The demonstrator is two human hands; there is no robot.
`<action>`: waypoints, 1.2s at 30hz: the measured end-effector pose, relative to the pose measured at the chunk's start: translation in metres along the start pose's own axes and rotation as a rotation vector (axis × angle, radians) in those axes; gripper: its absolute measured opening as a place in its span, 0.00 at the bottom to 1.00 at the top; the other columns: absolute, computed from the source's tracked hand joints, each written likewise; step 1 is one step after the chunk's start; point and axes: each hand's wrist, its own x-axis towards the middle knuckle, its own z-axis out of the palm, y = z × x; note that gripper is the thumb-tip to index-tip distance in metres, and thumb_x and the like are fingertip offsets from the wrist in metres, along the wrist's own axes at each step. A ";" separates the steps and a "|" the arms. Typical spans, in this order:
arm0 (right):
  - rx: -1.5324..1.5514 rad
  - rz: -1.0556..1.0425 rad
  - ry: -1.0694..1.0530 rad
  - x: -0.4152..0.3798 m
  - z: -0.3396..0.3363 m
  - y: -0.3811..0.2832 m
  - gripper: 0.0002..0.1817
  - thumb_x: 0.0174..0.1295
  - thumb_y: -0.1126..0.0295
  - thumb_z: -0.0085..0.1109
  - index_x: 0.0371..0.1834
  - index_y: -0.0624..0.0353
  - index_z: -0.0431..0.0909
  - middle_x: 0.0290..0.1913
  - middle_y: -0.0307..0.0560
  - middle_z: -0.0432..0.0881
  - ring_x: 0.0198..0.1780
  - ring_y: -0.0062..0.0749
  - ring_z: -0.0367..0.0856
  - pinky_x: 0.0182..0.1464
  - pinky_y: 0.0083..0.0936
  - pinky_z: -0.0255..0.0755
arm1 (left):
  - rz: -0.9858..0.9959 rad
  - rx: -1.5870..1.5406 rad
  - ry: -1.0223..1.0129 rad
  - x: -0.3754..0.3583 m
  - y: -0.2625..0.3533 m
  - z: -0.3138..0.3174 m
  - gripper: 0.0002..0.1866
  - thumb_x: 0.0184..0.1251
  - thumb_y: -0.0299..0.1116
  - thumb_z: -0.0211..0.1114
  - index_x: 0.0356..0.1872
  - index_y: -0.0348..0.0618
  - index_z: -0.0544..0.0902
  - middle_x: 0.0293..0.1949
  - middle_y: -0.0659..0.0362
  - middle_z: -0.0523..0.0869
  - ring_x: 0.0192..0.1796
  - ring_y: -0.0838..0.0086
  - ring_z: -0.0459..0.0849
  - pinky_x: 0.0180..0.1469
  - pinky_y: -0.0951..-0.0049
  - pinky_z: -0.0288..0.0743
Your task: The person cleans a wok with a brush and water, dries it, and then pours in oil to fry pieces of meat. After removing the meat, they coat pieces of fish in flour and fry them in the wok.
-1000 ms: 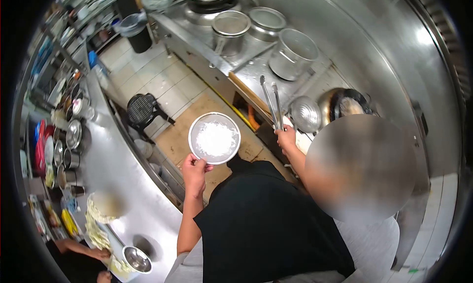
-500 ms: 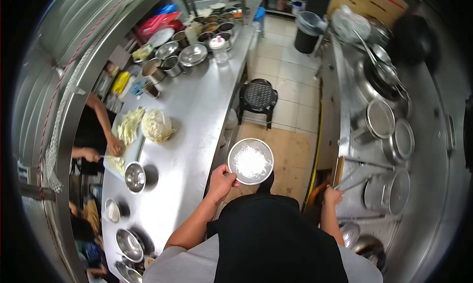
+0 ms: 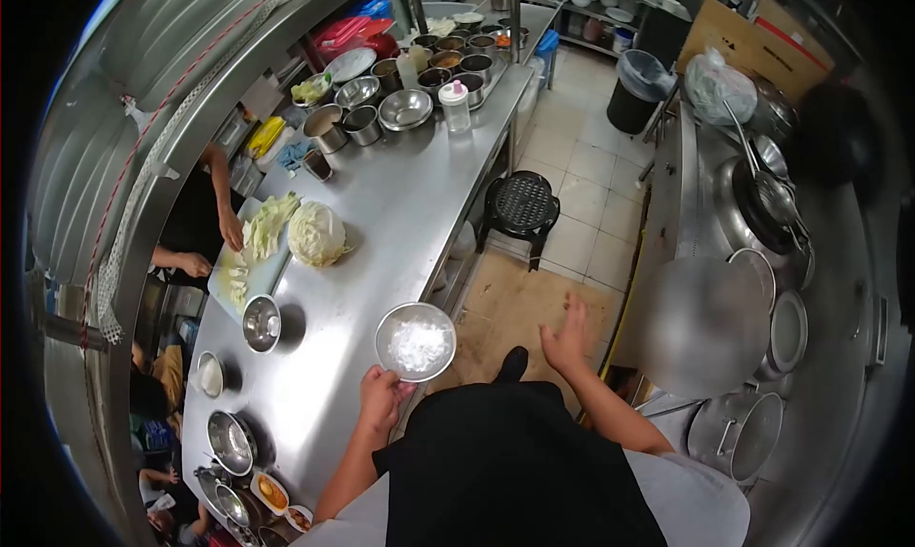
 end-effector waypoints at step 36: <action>0.079 0.672 -0.442 -0.444 0.069 -0.004 0.32 0.62 0.63 0.72 0.68 0.66 0.75 0.55 0.59 0.82 0.56 0.50 0.84 0.56 0.44 0.78 | 0.059 0.171 -0.423 -0.006 0.019 -0.135 0.09 0.76 0.35 0.65 0.49 0.43 0.81 0.35 0.60 0.83 0.18 0.83 0.65 0.20 0.77 0.59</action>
